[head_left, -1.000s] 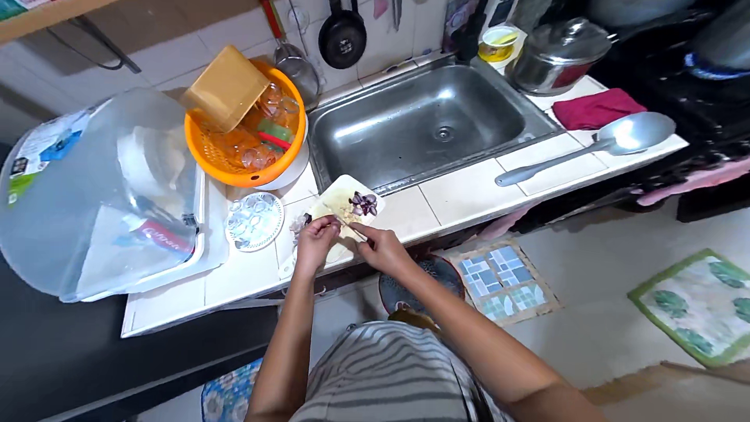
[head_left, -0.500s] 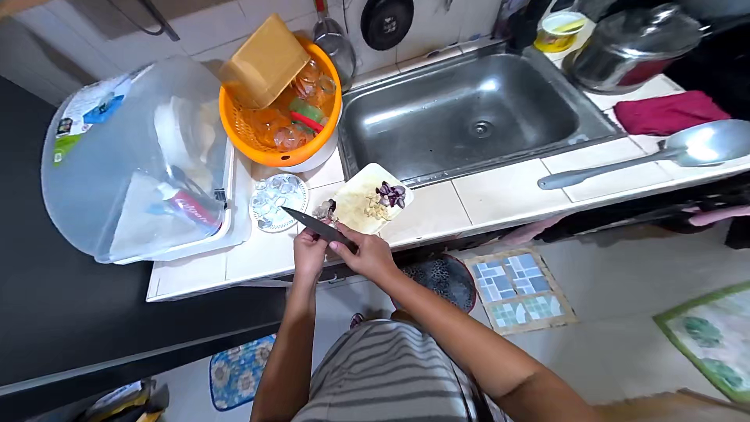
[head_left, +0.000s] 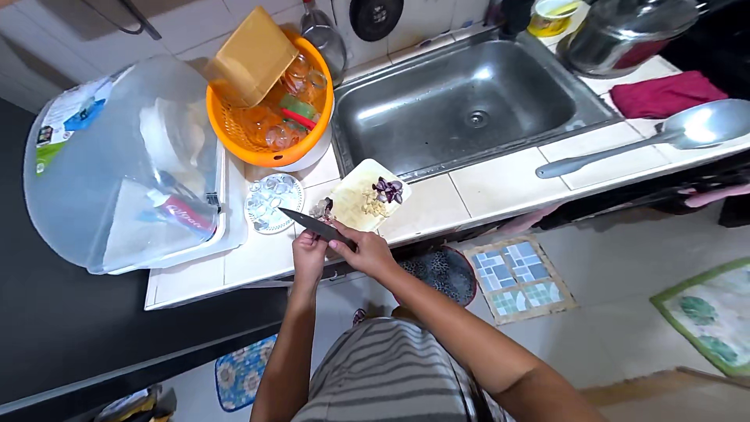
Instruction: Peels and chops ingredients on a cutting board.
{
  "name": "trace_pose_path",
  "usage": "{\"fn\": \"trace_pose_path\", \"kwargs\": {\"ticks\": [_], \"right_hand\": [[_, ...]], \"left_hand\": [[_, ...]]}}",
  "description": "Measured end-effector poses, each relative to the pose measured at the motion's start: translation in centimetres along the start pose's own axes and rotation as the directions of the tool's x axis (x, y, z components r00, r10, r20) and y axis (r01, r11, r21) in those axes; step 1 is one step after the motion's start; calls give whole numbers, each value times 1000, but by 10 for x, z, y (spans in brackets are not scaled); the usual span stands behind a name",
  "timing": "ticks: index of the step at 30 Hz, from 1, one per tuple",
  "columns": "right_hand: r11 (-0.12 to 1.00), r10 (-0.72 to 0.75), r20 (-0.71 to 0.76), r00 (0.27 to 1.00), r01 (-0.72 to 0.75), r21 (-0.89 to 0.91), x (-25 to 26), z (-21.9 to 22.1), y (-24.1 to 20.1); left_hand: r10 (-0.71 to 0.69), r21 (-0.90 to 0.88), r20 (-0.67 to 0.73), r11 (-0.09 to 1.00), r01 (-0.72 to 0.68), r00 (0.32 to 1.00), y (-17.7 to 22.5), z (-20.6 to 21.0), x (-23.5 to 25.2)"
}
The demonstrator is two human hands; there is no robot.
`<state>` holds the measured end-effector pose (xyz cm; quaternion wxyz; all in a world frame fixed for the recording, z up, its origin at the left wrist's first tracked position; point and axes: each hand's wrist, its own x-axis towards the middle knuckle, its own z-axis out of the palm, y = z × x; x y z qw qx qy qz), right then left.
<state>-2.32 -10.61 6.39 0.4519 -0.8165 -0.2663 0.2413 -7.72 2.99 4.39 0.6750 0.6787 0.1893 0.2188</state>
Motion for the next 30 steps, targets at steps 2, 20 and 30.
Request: {"fn": "trace_pose_path", "kwargs": {"ticks": [2, 20, 30], "right_hand": [[1000, -9, -6, 1000, 10, 20, 1, -1, 1], [734, 54, 28, 998, -59, 676, 7, 0, -6], [652, 133, 74, 988, -144, 744, 10, 1, -11]], "left_hand": [[54, -7, -13, 998, -55, 998, -2, 1, 0], [205, -171, -84, 961, -217, 975, -17, 9, 2], [-112, -658, 129, 734, 170, 985, -16, -3, 6]]}}
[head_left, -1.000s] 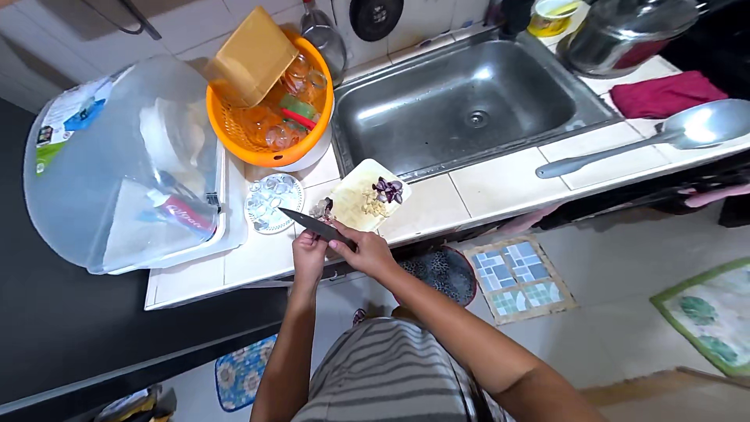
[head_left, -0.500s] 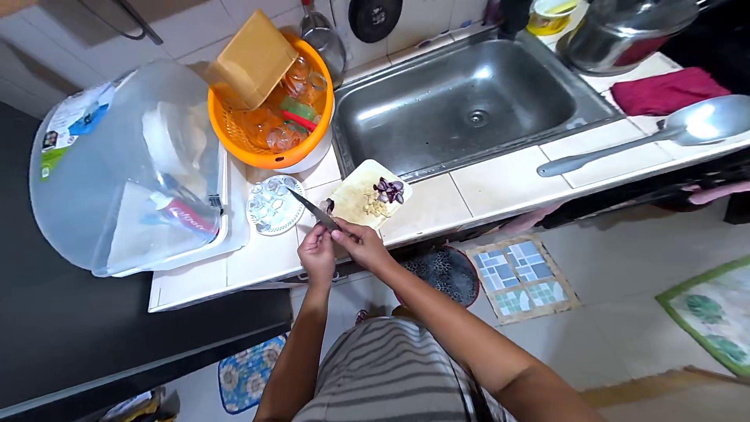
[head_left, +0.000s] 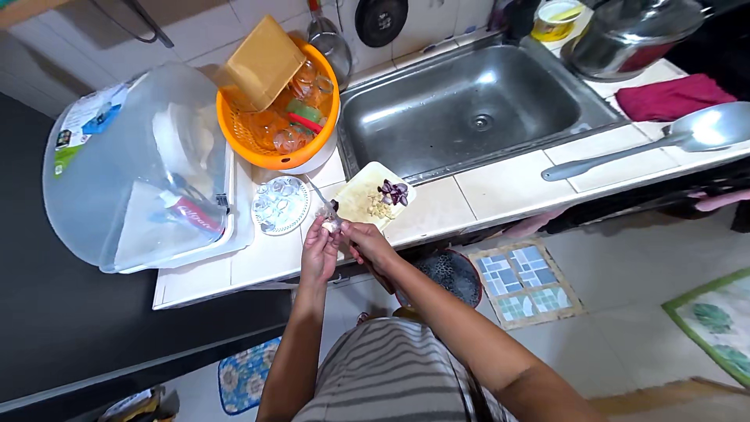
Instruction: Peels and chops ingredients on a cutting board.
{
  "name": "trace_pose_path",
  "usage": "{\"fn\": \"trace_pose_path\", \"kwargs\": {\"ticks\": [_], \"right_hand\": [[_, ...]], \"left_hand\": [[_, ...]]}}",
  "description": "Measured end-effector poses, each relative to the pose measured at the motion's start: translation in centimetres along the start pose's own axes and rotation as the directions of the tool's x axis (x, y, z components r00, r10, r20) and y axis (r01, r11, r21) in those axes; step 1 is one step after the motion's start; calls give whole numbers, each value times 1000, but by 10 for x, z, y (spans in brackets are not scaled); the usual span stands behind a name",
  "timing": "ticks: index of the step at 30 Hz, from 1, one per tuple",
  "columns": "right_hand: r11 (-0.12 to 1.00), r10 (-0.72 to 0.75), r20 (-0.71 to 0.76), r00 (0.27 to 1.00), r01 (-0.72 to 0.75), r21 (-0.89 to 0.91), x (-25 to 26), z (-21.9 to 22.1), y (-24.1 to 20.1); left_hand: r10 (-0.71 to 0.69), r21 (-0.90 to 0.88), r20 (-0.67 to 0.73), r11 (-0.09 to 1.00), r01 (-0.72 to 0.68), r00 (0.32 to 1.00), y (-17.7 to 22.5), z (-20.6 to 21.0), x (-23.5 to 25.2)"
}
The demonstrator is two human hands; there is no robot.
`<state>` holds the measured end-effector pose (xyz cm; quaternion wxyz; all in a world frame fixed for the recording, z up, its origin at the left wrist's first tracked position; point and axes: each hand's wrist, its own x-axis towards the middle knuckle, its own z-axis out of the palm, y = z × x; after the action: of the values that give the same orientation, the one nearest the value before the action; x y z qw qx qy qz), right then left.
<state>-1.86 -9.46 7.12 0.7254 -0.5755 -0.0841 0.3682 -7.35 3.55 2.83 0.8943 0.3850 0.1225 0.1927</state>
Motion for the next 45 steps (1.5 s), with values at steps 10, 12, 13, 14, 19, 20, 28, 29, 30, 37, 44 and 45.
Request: {"fn": "trace_pose_path", "kwargs": {"ticks": [10, 12, 13, 14, 19, 20, 28, 29, 30, 37, 44, 45], "right_hand": [[998, 2, -30, 1000, -4, -62, 5, 5, 9], [999, 29, -52, 998, -30, -24, 5, 3, 8], [999, 29, -60, 998, -31, -32, 7, 1, 7], [998, 21, -50, 999, -24, -56, 8, -1, 8], [998, -25, -20, 999, 24, -60, 12, 4, 15], [999, -30, -33, 999, 29, -35, 11, 5, 14], [969, -31, -101, 994, 6, -246, 17, 7, 25], [952, -19, -96, 995, -11, -305, 18, 8, 26], [932, 1, -78, 997, -29, -360, 18, 9, 26], [827, 4, 110, 994, 58, -559, 18, 14, 26], [811, -31, 160, 987, 118, -573, 17, 17, 24], [813, -50, 161, 986, 134, -567, 18, 17, 27]], "left_hand": [[114, 376, -148, 925, -51, 982, 9, 4, -3], [123, 362, -144, 930, -63, 982, 9, -1, -3], [114, 354, -143, 934, -56, 983, 10, -4, -3], [87, 347, -140, 937, -33, 986, 12, -6, -3], [-63, 344, -160, 932, 116, 985, 16, -5, -4], [-71, 344, -162, 931, 124, 984, 18, -5, -4], [-57, 253, -263, 959, 126, 963, 28, -14, -3], [-62, 225, -280, 966, 129, 958, 29, -15, -2], [-69, 209, -299, 968, 136, 952, 29, -15, -1], [-108, 181, -448, 961, 208, 888, 29, -3, 2], [-101, 239, -383, 949, 204, 918, 30, 2, -3], [-103, 247, -371, 947, 205, 923, 31, 2, -4]]}}
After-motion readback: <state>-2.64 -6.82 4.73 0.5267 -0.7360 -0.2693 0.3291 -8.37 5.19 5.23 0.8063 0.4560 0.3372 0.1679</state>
